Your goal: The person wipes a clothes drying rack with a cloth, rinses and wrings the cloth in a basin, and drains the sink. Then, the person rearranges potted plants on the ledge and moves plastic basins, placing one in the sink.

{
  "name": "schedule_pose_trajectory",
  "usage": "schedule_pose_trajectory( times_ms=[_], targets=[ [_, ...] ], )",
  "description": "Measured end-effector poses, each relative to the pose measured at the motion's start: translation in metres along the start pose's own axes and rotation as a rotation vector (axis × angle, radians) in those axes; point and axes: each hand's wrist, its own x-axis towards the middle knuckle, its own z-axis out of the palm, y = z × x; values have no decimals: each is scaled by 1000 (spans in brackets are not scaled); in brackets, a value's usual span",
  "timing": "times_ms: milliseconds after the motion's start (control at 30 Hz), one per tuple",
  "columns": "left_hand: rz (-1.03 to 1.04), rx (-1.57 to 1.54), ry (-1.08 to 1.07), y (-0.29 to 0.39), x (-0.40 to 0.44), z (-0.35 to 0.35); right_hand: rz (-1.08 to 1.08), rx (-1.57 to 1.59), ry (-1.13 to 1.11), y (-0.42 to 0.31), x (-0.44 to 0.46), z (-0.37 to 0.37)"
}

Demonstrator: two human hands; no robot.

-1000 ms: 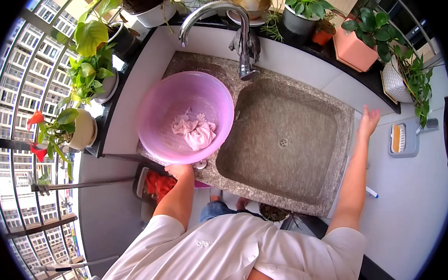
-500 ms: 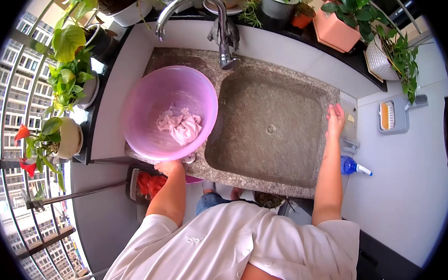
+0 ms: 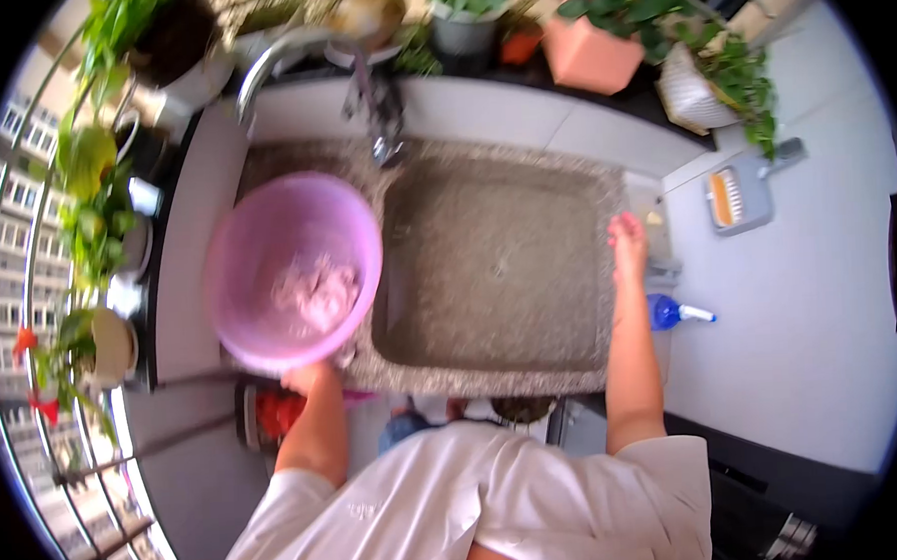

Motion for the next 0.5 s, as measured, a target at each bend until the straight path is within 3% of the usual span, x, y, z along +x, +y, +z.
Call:
schedule_pose_trajectory(
  times_ms=[267, 333, 433, 500],
  targets=[
    [-59, -175, 102, 4, -9, -2, -358, 236, 279, -104, 35, 19],
    [-52, -163, 137, 0, -4, 4, -422, 76, 281, -143, 40, 33],
    [-43, -136, 185, -2, 4, 15, -763, -208, 312, -201, 38, 100],
    [-123, -186, 204, -10, 27, 34, -729, -230, 368, -221, 47, 131]
  ],
)
